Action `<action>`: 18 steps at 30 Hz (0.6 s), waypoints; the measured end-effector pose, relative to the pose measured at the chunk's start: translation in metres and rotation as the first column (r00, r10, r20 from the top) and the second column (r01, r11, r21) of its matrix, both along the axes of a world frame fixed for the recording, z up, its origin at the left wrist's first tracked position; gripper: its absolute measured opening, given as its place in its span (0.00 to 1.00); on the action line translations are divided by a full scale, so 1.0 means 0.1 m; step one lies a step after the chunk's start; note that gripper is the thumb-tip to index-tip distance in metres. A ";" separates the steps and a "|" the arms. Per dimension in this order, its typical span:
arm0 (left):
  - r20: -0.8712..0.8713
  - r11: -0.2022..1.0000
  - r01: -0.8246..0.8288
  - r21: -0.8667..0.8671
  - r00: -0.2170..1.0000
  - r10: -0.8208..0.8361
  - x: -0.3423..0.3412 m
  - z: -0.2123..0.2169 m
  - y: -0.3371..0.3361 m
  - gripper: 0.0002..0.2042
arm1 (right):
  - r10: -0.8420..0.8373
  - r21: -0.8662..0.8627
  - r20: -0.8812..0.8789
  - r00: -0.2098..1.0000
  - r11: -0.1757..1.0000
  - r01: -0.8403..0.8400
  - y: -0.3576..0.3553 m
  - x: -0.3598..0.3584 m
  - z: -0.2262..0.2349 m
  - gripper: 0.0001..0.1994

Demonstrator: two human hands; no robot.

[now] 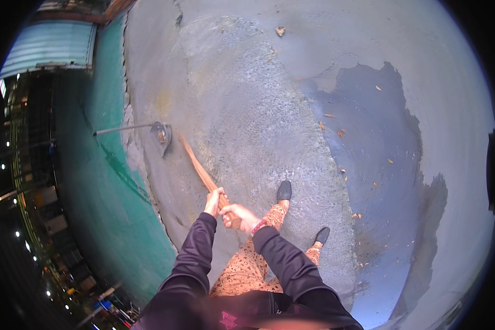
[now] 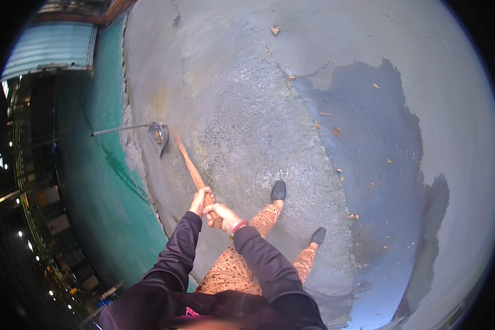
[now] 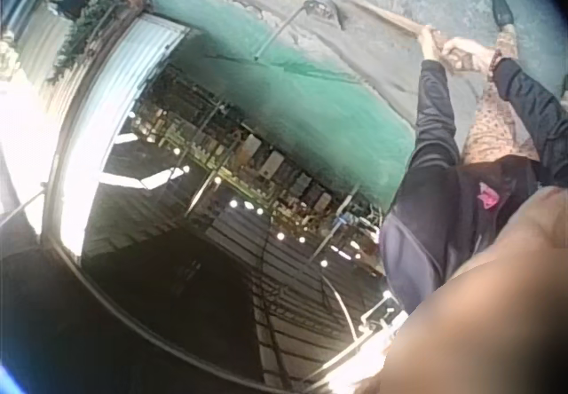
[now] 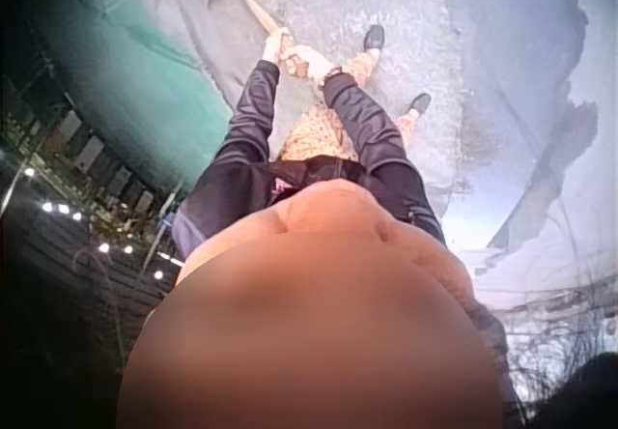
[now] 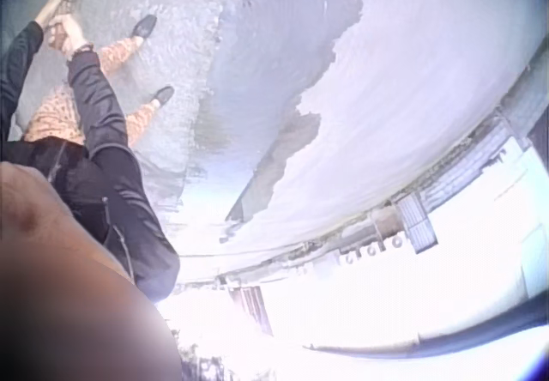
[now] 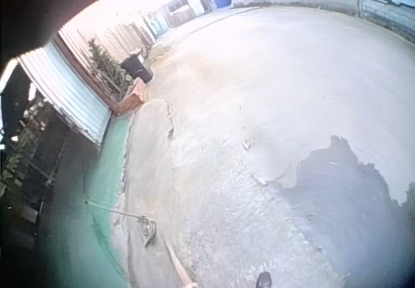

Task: The person sweeps a concrete outdoor area with a traditional broom, gathering leaves and debris into a pile. They move around the space, sweeping different sections and occasionally adjusting their position.

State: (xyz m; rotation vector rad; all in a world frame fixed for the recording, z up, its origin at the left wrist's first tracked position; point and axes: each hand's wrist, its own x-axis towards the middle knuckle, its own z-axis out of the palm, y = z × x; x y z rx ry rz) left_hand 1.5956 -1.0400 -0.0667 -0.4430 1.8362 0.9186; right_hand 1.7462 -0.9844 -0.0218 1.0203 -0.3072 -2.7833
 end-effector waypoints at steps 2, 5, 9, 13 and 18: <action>-0.040 0.991 0.132 0.020 0.991 -0.131 0.25 -0.32 0.56 0.05 | -0.193 -0.123 -0.031 0.981 0.974 0.188 0.39 0.26 -0.19 0.08; -0.087 0.859 0.511 0.036 0.858 -0.507 1.16 -0.90 1.64 0.19 | -0.617 -0.262 0.154 0.772 0.728 0.634 0.86 1.09 -0.49 0.06; -0.287 0.404 0.915 -0.001 0.387 -0.876 2.15 -1.19 2.80 0.34 | -0.832 0.037 0.136 0.538 0.547 0.836 1.30 1.57 -0.72 0.05; 0.141 0.414 0.544 0.730 0.473 -0.870 2.07 -0.70 2.84 0.23 | -0.837 0.760 0.132 0.531 0.429 0.488 1.18 1.11 -0.49 0.07; 0.277 0.658 0.531 0.533 0.626 -0.729 2.04 0.19 1.51 0.21 | -0.653 0.689 0.377 0.656 0.672 0.273 0.00 1.23 0.36 0.31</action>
